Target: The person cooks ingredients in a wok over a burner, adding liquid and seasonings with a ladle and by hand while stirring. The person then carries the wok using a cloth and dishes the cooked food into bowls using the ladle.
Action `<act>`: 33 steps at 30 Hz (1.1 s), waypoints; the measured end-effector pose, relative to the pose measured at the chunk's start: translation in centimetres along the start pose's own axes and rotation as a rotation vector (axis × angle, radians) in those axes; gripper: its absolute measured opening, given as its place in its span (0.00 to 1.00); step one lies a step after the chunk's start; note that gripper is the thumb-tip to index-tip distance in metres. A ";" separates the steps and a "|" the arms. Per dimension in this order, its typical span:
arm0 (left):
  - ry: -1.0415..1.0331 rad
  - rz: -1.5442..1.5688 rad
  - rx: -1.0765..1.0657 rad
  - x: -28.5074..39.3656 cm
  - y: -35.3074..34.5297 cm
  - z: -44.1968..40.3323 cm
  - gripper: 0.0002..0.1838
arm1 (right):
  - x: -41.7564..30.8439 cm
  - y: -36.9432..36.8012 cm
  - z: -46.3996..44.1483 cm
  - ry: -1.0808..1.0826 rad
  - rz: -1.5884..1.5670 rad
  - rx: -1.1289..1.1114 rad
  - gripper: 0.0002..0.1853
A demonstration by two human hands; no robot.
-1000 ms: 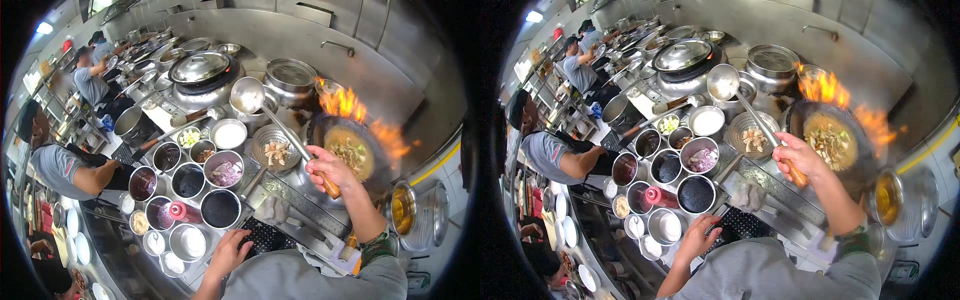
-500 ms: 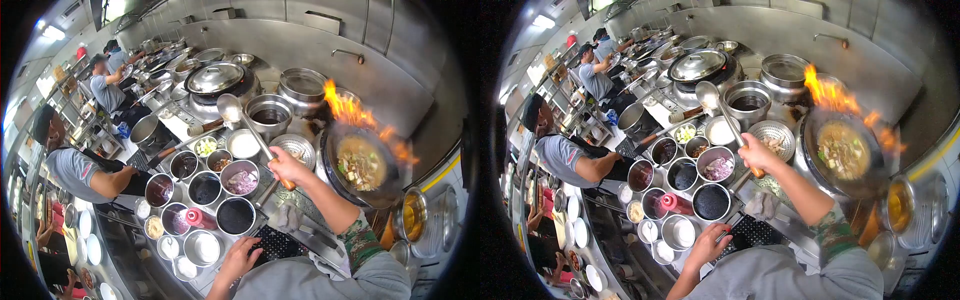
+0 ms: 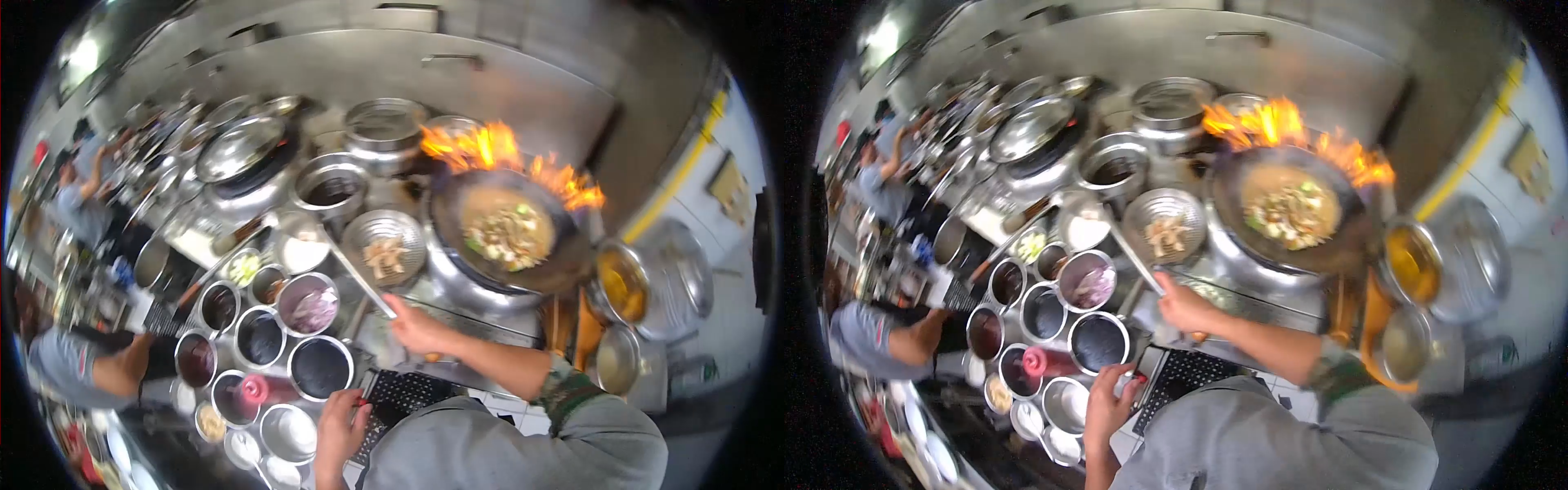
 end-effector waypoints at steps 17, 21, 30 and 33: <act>0.007 -0.045 -0.087 0.5 -1.9 0.1 0.14 | 1.7 -0.8 1.1 0.090 0.074 0.105 0.28; -0.016 0.009 -0.064 0.9 -1.5 0.3 0.13 | 0.8 0.2 1.5 -0.075 -0.228 -0.094 0.28; 0.021 -0.018 -0.086 1.1 -1.5 1.2 0.15 | 0.7 0.6 2.4 -0.195 -0.340 -0.103 0.30; 0.015 -0.032 -0.100 0.1 -2.2 1.6 0.15 | 0.4 0.7 2.3 -0.160 -0.312 -0.052 0.30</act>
Point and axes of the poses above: each hand's wrist, its own z-axis away from the middle knuckle, its own y-axis out of the back of the hand, x = y × z, the point moved 2 cm from there along -z, towards the middle knuckle, and after that the axes turned 6 degrees about x, right-handed, at the moved point
